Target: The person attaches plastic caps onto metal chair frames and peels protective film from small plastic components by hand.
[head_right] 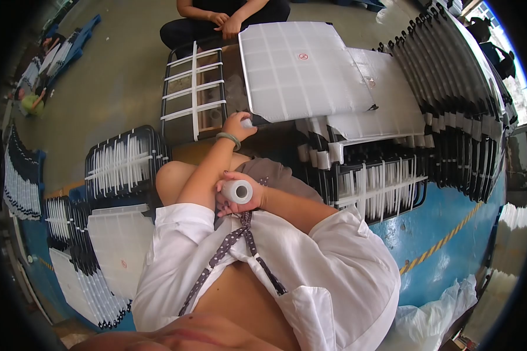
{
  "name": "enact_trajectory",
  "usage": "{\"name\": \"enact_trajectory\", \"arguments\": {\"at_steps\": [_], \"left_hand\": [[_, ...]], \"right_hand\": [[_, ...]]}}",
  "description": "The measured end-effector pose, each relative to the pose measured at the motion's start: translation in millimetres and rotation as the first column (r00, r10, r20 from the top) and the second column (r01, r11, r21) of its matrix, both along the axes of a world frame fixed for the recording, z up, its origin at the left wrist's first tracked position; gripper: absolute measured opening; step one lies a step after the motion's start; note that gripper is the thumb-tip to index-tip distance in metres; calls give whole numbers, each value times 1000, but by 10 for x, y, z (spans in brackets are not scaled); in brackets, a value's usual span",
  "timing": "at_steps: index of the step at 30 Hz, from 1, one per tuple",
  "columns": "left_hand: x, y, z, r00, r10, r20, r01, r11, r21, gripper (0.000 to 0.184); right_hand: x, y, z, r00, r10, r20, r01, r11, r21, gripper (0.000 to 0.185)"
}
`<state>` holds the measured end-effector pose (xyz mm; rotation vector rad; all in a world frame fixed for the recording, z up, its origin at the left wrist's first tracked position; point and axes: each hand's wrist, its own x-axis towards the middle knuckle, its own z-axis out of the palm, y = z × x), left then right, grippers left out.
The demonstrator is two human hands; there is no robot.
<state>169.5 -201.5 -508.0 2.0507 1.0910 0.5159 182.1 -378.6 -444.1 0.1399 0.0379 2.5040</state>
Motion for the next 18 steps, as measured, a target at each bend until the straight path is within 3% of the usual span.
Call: {"name": "enact_trajectory", "arguments": {"at_steps": [7, 10, 13, 18], "left_hand": [[-17, -17, 11, 988, -56, -145, 69, 994, 81, 62], [-1, 44, -136, 983, 38, -178, -17, 993, 117, 64], [-6, -30, 154, 860, 19, -510, 7, 999, 49, 54], [11, 21, -29, 847, 22, -530, -2, 999, 39, 48]], "right_hand": [[12, 7, -6, 1000, 6, -13, -6, 1000, 16, 46], [9, 1, -11, 1000, 3, -18, -3, 1000, 21, 47], [7, 9, -33, 1000, 4, -29, -3, 999, 35, 47], [9, 19, -70, 999, 10, -44, -8, 998, 57, 48]]}}
